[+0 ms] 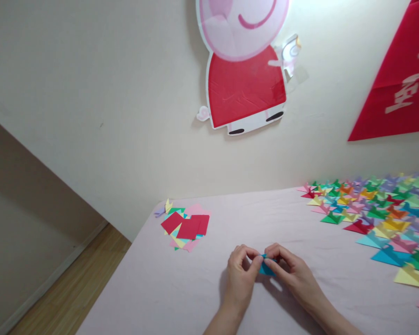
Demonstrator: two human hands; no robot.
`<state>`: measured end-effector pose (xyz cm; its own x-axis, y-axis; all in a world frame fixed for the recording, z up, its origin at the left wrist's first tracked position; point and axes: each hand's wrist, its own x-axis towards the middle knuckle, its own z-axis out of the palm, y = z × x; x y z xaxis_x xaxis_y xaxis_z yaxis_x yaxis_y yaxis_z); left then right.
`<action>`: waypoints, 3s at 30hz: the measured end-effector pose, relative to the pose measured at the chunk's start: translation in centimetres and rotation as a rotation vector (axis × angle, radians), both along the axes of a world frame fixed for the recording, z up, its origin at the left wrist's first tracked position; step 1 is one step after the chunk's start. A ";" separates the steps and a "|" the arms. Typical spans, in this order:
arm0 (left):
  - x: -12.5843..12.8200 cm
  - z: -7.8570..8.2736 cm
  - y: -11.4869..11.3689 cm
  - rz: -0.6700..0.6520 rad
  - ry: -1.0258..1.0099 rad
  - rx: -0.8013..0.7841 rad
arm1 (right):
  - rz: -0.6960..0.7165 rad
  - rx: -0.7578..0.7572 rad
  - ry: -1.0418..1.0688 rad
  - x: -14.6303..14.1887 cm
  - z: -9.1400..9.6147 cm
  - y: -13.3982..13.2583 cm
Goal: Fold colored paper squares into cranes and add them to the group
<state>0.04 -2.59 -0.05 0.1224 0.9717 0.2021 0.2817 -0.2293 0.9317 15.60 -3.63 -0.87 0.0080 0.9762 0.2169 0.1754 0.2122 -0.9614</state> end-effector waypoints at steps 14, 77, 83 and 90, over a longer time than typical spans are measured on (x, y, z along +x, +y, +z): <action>0.4 0.1 -0.2 -0.008 0.093 -0.045 | -0.030 -0.104 0.088 0.3 0.6 0.0; -4.4 1.3 -3.2 -0.423 0.793 0.413 | 0.231 -0.030 -0.570 1.9 1.2 0.3; -3.9 1.1 -3.4 -0.410 0.859 0.473 | 0.204 -0.025 -0.592 1.5 1.0 0.6; -3.6 0.9 -3.5 -0.393 0.877 0.523 | 0.203 -0.032 -0.599 1.4 1.0 0.6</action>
<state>-3.57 -6.05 0.84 0.7081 0.6526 0.2695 0.6201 -0.7573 0.2047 17.00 -3.00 0.09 -0.2921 0.9515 0.0969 0.6443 0.2706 -0.7153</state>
